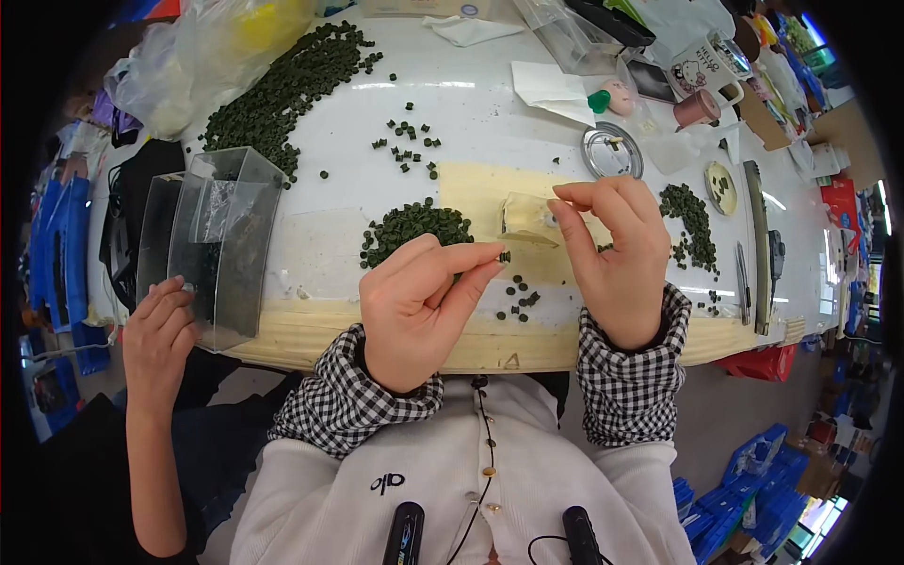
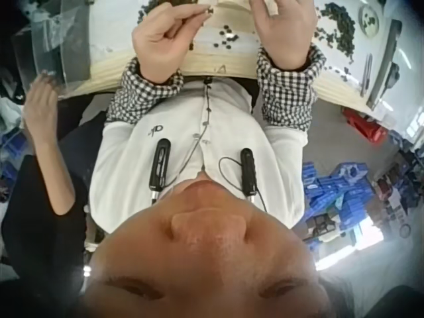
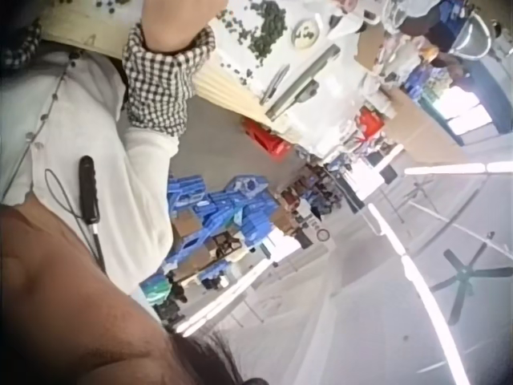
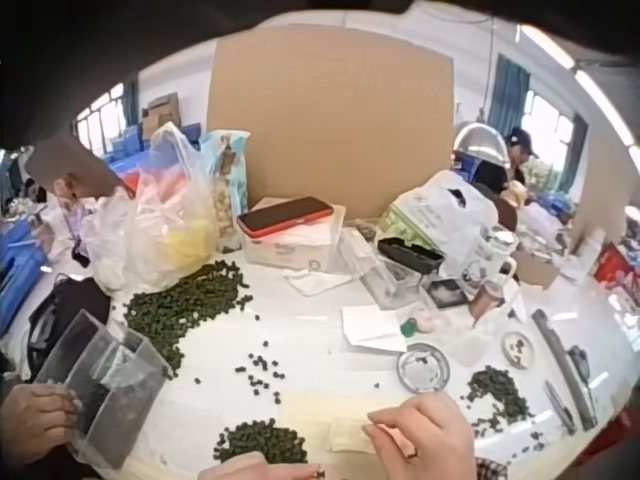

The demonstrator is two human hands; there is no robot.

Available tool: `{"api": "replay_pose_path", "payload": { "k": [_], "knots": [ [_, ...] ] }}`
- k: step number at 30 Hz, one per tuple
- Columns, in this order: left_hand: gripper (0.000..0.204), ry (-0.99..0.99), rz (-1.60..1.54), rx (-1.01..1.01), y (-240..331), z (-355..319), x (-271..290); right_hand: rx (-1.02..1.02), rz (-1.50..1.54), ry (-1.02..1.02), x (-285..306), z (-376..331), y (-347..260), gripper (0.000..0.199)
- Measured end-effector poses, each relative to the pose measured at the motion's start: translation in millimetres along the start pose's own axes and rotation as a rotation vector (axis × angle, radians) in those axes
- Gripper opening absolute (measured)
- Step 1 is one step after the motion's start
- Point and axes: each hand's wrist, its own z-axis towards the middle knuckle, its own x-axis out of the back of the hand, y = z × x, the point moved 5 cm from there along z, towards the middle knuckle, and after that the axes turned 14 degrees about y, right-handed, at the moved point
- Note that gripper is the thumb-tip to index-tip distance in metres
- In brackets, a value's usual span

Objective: Assembling small green toy components into a yellow base at a workshop table.

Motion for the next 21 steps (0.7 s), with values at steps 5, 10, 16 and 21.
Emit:
{"api": "replay_pose_path", "payload": {
  "k": [5, 10, 16, 21],
  "knots": [
    [0.019, 0.009, -0.017, 0.010, -2, 0, 0, -0.010, 0.034, 0.022, 1, -2, 1, 0.011],
    [0.020, 0.009, -0.015, 0.015, -2, -1, -1, 0.003, 0.001, 0.016, 4, -1, 1, 0.008],
    [0.021, 0.011, -0.008, -0.012, -1, 0, 0, -0.064, 0.092, 0.312, 39, 1, -18, 0.009],
    [0.021, -0.012, 0.004, -0.017, 0, -1, -3, -0.096, 0.408, 0.094, 25, -7, -16, 0.010]
  ]
}}
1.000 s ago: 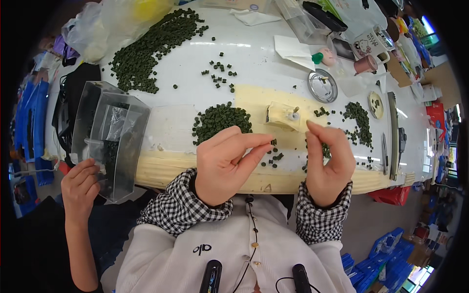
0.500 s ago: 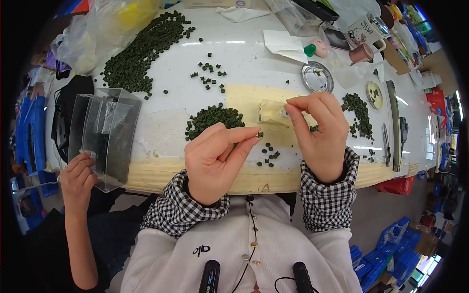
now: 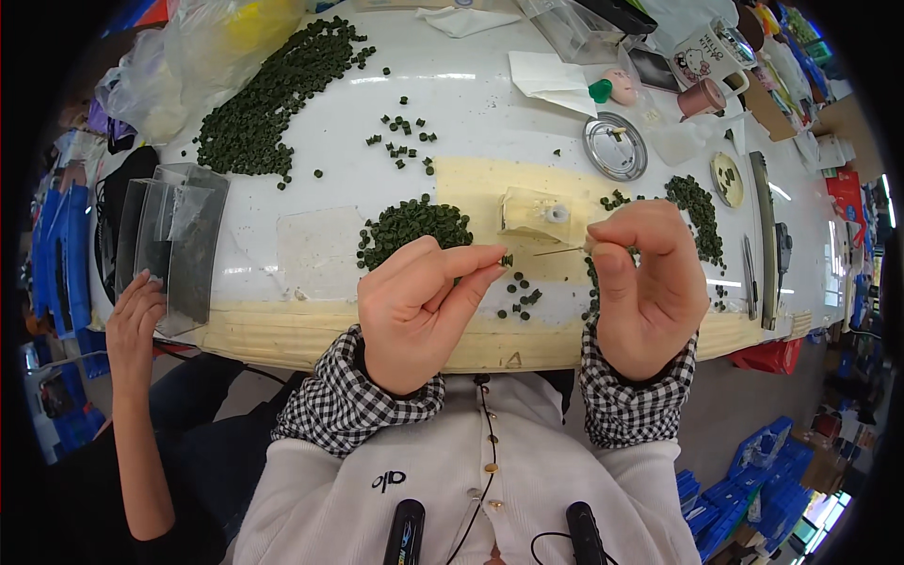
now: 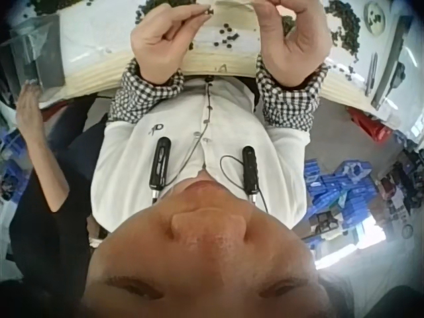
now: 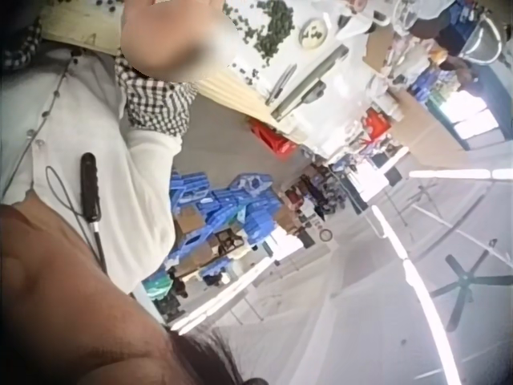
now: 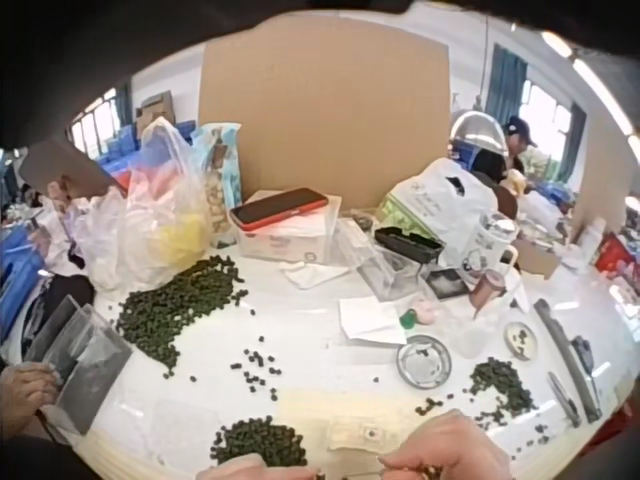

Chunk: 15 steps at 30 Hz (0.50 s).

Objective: Assembling small green toy components into a yellow base at a workshop table.

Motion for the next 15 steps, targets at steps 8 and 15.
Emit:
{"api": "replay_pose_path", "payload": {
  "k": [8, 15],
  "knots": [
    [0.021, -0.028, 0.035, -0.030, 4, 1, -1, -0.152, 0.208, -0.180, -20, -10, 4, 0.016],
    [0.020, -0.036, 0.030, -0.030, 4, 1, -1, -0.191, 0.222, -0.220, -23, -11, 6, 0.015]
  ]
}}
